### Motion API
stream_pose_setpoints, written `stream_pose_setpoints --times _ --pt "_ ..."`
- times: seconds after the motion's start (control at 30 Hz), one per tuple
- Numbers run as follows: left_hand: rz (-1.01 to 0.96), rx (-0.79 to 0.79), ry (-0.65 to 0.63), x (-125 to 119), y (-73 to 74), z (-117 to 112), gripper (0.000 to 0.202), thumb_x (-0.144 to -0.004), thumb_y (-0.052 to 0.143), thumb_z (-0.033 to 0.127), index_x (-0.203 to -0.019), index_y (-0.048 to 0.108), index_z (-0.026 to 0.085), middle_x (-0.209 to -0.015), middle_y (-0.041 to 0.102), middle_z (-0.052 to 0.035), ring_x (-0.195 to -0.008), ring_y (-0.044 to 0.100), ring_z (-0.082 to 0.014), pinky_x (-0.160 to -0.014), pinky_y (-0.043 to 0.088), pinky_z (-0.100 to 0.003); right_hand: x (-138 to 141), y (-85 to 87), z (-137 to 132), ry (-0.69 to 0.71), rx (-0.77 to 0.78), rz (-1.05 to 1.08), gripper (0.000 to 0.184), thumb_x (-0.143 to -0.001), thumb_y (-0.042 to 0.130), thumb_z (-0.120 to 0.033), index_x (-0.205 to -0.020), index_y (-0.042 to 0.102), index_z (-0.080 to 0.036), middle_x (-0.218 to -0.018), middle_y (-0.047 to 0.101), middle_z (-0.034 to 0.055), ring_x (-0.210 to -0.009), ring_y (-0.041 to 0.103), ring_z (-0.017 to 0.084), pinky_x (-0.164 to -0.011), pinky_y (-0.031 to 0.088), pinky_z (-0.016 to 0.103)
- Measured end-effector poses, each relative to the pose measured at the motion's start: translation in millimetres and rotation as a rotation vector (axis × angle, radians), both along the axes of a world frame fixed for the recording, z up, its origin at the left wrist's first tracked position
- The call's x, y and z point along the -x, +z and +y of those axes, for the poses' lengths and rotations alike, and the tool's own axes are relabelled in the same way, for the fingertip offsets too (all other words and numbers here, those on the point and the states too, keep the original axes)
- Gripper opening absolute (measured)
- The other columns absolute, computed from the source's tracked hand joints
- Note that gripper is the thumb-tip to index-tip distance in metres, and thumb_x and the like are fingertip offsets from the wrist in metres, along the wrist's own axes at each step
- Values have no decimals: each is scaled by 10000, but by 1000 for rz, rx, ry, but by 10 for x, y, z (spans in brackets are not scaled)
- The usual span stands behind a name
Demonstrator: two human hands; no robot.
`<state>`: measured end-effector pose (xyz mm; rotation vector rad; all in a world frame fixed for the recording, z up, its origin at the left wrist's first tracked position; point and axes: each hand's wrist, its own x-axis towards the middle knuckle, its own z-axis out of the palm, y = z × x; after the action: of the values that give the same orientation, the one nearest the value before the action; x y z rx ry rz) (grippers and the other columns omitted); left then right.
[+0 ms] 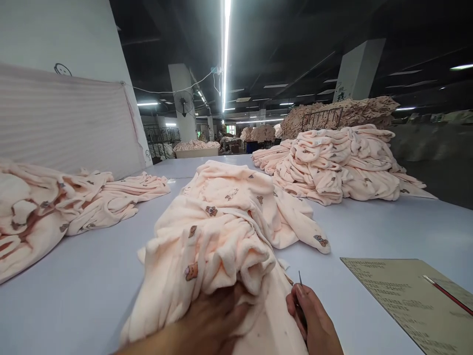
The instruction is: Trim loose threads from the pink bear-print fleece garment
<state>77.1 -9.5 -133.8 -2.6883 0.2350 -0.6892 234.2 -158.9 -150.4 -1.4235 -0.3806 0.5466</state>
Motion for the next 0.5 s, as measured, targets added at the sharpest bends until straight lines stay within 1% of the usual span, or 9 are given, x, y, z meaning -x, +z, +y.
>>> stream_pose_setpoints --times 0.03,0.07,0.13,0.2,0.23,0.3,0.37,0.43,0.5 --pt "108 55 16 -10 -27 137 471 -882 435 417 -1306 398 216 -1369 434 -59 -1182 451 -226 -979 334 -314 -1 -17 39 6 10 -41 398 -786 465 -619 -706 457 -229 -626 418 -60 -559 356 102 -546 352 196" --pt "204 123 28 -41 -39 267 511 -873 448 413 -1341 351 232 -1397 395 -67 -1207 431 -240 -987 337 -329 -6 -37 89 5 20 -88 404 -780 465 -625 -695 452 -230 -621 411 -57 -605 398 119 -604 372 220" --pt "327 244 37 -155 -34 508 521 -856 486 348 -1348 348 242 -1383 411 -84 -1223 417 -266 -1009 326 -372 -32 -87 230 -5 40 -197 383 -788 467 -607 -744 481 -227 -662 438 -48 -688 450 146 -703 376 273" --pt "378 319 66 -315 7 741 498 -835 517 265 -1319 406 232 -1341 462 -94 -1220 420 -285 -1029 304 -401 -82 -136 439 -19 60 -301 342 -822 467 -547 -836 511 -208 -749 488 -28 -771 483 160 -766 369 321" --pt "379 342 86 -400 41 860 482 -822 528 229 -1296 440 227 -1325 479 -100 -1214 426 -292 -1032 298 -410 -116 -153 572 -19 72 -345 323 -840 464 -513 -860 519 -195 -780 504 -18 -794 495 161 -776 372 339" --pt "369 389 125 -555 139 1089 460 -795 540 169 -1250 495 219 -1298 503 -106 -1207 430 -302 -1037 286 -428 -194 -167 886 -6 104 -416 291 -867 462 -455 -841 532 -174 -784 525 -11 -776 517 154 -752 398 346" --pt "332 454 169 -653 266 1273 424 -795 522 163 -1217 523 206 -1269 524 -110 -1203 429 -299 -1041 270 -439 -267 -149 1221 20 145 -460 267 -877 476 -417 -835 548 -164 -780 545 -12 -760 537 147 -734 422 341" --pt "276 536 205 -649 395 1379 403 -806 521 226 -1208 523 212 -1263 525 -91 -1207 420 -273 -1057 247 -414 -318 -108 1489 65 184 -473 266 -877 488 -407 -841 567 -156 -809 578 -4 -784 561 150 -760 437 355" --pt "202 646 257 -501 484 1411 408 -821 511 313 -1223 494 248 -1293 499 -43 -1223 402 -223 -1063 246 -346 -347 -62 1601 117 216 -452 313 -884 465 -440 -849 583 -152 -844 606 11 -821 581 159 -788 446 372"
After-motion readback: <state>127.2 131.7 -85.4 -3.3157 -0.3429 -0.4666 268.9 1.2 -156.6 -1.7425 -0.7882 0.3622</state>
